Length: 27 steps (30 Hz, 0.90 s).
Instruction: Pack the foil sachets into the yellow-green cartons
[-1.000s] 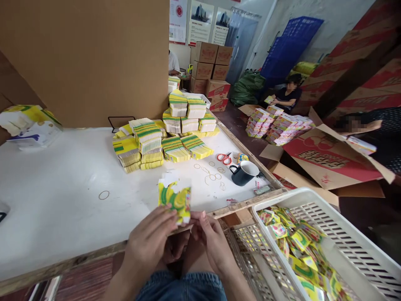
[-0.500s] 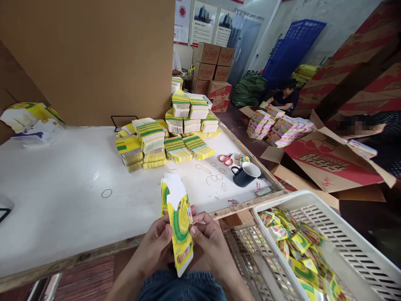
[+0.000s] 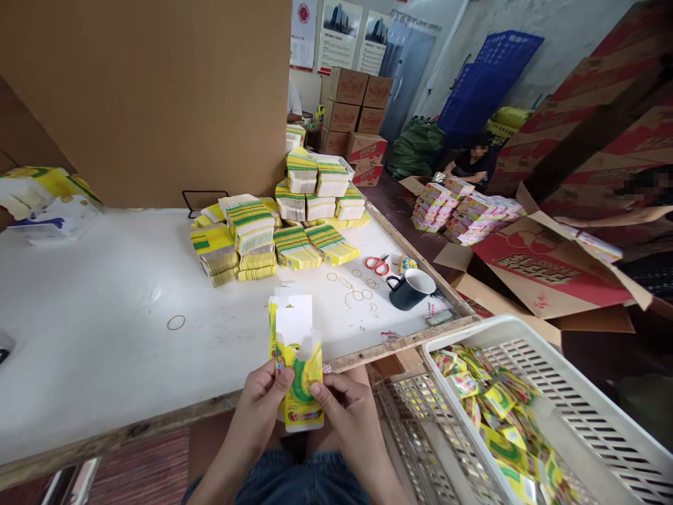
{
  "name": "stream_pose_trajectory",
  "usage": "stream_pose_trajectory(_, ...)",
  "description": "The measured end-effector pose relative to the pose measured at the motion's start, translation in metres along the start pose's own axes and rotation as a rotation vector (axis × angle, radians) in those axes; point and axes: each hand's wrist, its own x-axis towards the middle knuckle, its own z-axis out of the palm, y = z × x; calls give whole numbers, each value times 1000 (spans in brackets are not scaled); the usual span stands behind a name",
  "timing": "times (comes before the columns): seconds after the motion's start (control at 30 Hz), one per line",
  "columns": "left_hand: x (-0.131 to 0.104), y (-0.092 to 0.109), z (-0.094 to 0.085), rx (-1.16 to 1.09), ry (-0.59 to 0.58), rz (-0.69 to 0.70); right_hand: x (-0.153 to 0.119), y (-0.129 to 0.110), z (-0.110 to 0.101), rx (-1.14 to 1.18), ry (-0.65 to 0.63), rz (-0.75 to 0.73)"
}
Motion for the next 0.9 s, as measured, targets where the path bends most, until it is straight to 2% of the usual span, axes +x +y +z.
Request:
stream_pose_trajectory(0.07, 0, -4, 1, 89, 52, 16, 0, 4, 1, -80, 27, -30)
stream_pose_trajectory(0.2, -3, -7, 4, 239, 205, 166, 2, 7, 1, -215, 52, -77)
stream_pose_trajectory(0.27, -5, -6, 6, 230, 214, 203, 4, 6, -2, -235, 41, -112)
stream_pose_trajectory(0.37, -8, -2, 4, 191, 89, 195, 7, 0, -10, -198, -20, -193)
stream_pose_trajectory(0.5, -10, 6, -4, 207, -139, 112, 12, -17, -26, -177, -196, -233)
stream_pose_trajectory(0.6, -13, 8, -5, 206, -230, 52, 16, -27, -33, -261, -251, -267)
stream_pose_trajectory(0.7, -15, 5, -1, 146, -262, 53, 19, -27, -33, -297, -208, -341)
stream_pose_trajectory(0.8, -14, 2, 3, 69, -222, 63, 21, -23, -30, -195, -126, -319)
stream_pose_trajectory(0.9, -12, 1, 2, 162, -205, 107, 23, -25, -31, -215, -129, -362)
